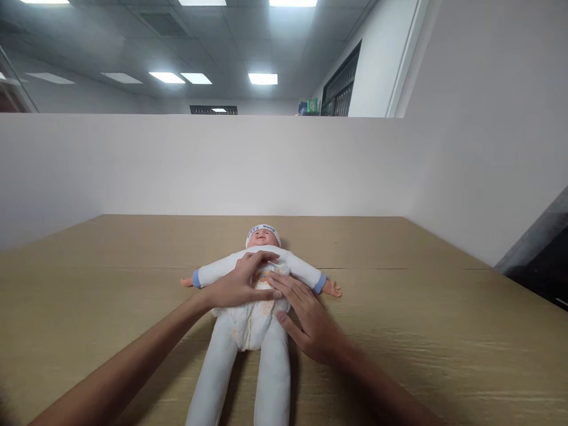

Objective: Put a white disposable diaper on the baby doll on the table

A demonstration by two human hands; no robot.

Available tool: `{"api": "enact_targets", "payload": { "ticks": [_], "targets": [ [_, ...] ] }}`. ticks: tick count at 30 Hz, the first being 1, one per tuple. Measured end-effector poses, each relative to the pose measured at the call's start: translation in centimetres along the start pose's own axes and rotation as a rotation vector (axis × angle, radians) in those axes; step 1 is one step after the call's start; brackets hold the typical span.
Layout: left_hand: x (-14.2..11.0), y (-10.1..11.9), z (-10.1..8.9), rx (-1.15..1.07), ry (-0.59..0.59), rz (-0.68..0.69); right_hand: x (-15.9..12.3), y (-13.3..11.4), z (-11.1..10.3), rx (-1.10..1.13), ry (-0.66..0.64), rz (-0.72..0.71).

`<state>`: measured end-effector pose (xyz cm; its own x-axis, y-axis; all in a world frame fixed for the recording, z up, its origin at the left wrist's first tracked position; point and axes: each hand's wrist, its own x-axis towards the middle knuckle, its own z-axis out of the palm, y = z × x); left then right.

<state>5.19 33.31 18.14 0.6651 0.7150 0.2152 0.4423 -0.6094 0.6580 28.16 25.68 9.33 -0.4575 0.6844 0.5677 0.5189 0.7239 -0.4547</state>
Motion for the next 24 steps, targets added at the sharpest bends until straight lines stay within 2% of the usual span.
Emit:
{"api": "enact_targets", "payload": {
  "ticks": [2,4,7,9,12,14,18,21,24],
  "targets": [
    [-1.1,-1.2,-0.4,-0.115,0.056,0.062,0.0,0.3,-0.1,0.000,-0.031,-0.008],
    [-2.8,-2.8,-0.5,-0.120,0.171,0.100,-0.3,0.4,-0.1,-0.004,-0.031,-0.014],
    [-6.0,-5.7,-0.7,0.014,0.349,0.016,-0.7,0.1,-0.1,-0.012,0.034,-0.021],
    [-8.0,-7.3,-1.1,0.112,0.403,-0.078,-0.4,-0.7,-0.2,-0.028,0.115,-0.004],
    [-9.8,-8.9,-1.6,0.263,0.367,-0.169,1.4,-2.6,-0.5,-0.088,0.227,0.036],
    [-10.3,-9.3,-1.8,0.352,0.309,-0.196,3.6,-4.0,-0.6,-0.104,0.243,0.055],
    [-10.6,-9.5,-1.6,0.486,0.214,-0.234,8.5,-5.5,0.1,-0.153,0.130,0.081],
    [-10.9,-9.6,-1.5,0.497,0.169,-0.297,11.3,-5.1,1.3,-0.252,0.027,0.093],
    [-11.0,-9.9,-2.0,0.448,0.141,-0.339,13.1,-4.0,2.0,-0.139,-0.109,0.176]
  ]
}}
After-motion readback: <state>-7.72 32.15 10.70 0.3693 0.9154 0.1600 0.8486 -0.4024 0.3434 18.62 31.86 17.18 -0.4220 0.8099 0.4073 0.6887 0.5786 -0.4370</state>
